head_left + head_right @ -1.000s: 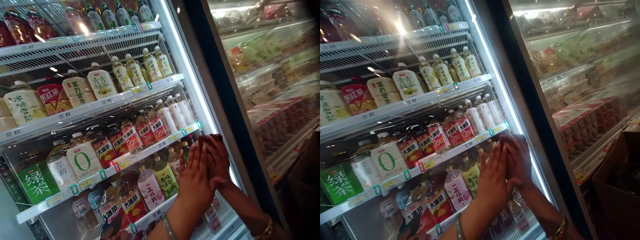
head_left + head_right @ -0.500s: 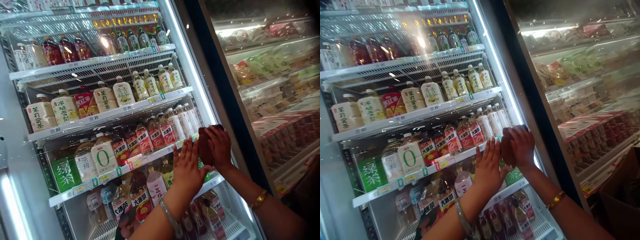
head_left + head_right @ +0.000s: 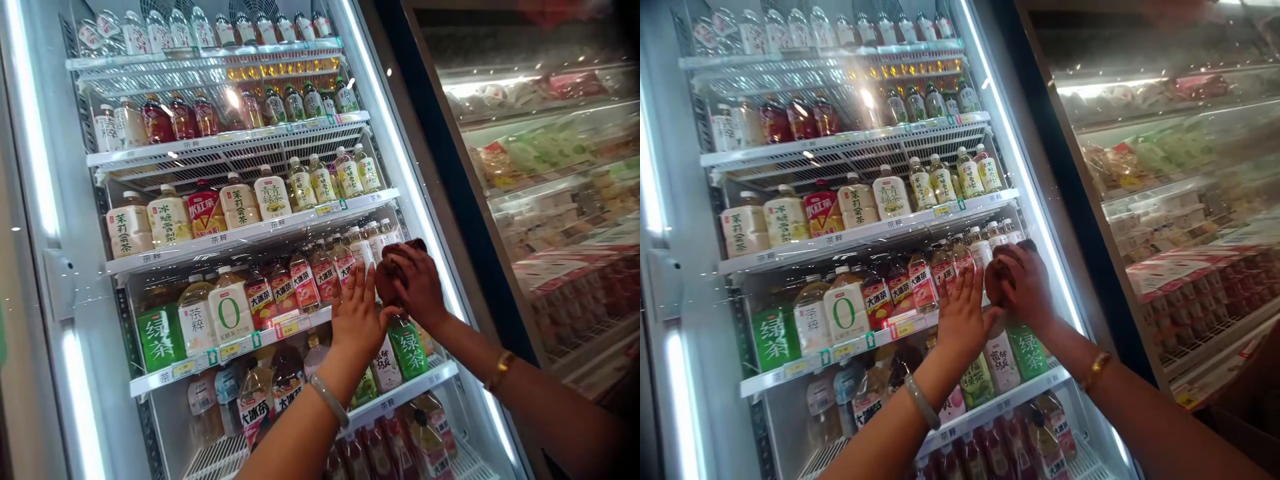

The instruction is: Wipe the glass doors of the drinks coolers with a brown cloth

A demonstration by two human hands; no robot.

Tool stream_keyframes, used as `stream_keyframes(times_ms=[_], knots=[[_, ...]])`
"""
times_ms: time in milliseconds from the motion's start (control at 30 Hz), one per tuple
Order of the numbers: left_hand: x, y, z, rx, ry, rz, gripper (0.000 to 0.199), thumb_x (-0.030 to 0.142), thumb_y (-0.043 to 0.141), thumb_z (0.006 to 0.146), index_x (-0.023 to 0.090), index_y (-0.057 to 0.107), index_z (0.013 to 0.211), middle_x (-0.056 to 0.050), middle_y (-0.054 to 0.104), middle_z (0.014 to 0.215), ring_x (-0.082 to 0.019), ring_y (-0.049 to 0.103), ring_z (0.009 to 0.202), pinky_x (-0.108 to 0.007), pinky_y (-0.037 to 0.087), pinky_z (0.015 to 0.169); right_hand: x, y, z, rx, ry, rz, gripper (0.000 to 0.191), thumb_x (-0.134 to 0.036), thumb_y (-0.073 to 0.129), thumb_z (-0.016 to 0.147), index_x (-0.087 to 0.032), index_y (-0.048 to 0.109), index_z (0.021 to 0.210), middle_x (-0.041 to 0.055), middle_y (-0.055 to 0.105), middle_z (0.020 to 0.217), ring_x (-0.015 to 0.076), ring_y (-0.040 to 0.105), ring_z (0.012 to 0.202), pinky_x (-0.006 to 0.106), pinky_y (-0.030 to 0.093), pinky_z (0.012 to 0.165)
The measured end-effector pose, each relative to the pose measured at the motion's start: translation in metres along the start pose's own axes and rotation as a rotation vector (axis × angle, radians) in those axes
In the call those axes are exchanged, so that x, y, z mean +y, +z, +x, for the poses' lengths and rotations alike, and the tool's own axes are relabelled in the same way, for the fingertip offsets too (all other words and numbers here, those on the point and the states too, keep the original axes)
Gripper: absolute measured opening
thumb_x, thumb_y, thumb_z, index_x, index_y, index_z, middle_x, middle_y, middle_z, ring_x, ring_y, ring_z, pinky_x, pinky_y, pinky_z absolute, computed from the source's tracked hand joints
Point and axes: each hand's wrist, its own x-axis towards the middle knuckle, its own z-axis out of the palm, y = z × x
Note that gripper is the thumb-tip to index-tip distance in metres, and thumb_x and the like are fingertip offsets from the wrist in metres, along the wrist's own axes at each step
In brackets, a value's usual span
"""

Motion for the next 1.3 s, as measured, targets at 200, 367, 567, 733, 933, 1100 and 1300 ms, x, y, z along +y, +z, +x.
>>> stream_keyframes(times_ms=[200,367,567,733,933,1100,1300], knots=[[-0.008,-0.005,0.003,0.039,-0.081,-0.032,0.088,0.060,0.042,0.102,0.006,0.016,0.166,-0.019,0.024,0.172,-0.029,0.018,0.163,-0.058,0.017,0.133,-0.027,0.010,0.000,-0.016,-0.171,0.087,0.041,-0.035,0.055,0.097,-0.024,0.061,0.136,0.0116,0.057,0.150,0.0315,0.047,0.140,0.055,0.046,0.116],[-0.012,-0.001,-0.002,0.025,0.010,-0.018,0.084,0.059,0.041,0.103,0.013,0.014,0.167,-0.013,0.025,0.173,-0.025,0.016,0.163,-0.057,0.020,0.133,0.006,-0.010,0.014,-0.119,-0.282,0.025,0.038,-0.024,0.060,0.091,-0.028,0.066,0.128,0.0060,0.059,0.149,0.0303,0.052,0.134,0.054,0.046,0.114],[-0.016,-0.016,0.054,0.074,-0.179,-0.105,0.088,0.062,0.036,0.103,0.007,0.012,0.167,-0.017,0.021,0.174,-0.028,0.012,0.164,-0.056,0.015,0.134,-0.023,0.023,0.077,-0.034,-0.021,0.058,0.044,-0.023,0.059,0.090,-0.025,0.066,0.134,0.0085,0.057,0.150,0.0307,0.048,0.138,0.053,0.042,0.119],[-0.033,-0.015,0.022,0.035,-0.034,-0.028,0.083,0.060,0.037,0.103,0.009,0.016,0.167,-0.015,0.022,0.174,-0.026,0.015,0.164,-0.055,0.016,0.134,-0.003,-0.001,0.046,-0.188,-0.336,0.089,0.039,-0.028,0.063,0.091,-0.028,0.068,0.129,0.0056,0.057,0.152,0.0308,0.046,0.141,0.053,0.046,0.116],[-0.056,-0.031,0.032,0.035,-0.112,0.021,0.077,0.058,0.031,0.105,0.013,0.018,0.167,-0.012,0.019,0.175,-0.026,0.014,0.164,-0.058,0.008,0.134,-0.017,0.011,0.075,-0.083,-0.019,0.066,0.038,-0.020,0.061,0.086,-0.023,0.070,0.123,0.0085,0.061,0.147,0.0326,0.050,0.135,0.056,0.043,0.116],[-0.073,-0.043,0.033,0.075,-0.161,0.027,0.079,0.058,0.030,0.106,0.009,0.017,0.167,-0.015,0.022,0.174,-0.027,0.015,0.164,-0.057,0.007,0.134,-0.070,0.037,0.082,-0.084,-0.104,0.116,0.038,-0.028,0.062,0.090,-0.026,0.069,0.128,0.0062,0.058,0.151,0.0308,0.045,0.140,0.052,0.041,0.119],[-0.099,-0.046,0.001,0.056,-0.053,0.086,0.072,0.051,0.038,0.106,0.016,0.020,0.167,-0.009,0.023,0.174,-0.024,0.018,0.163,-0.053,0.005,0.135,-0.053,0.026,0.074,-0.182,-0.451,0.138,0.027,-0.034,0.062,0.095,-0.033,0.072,0.121,0.0010,0.065,0.144,0.0267,0.048,0.137,0.050,0.040,0.119]])
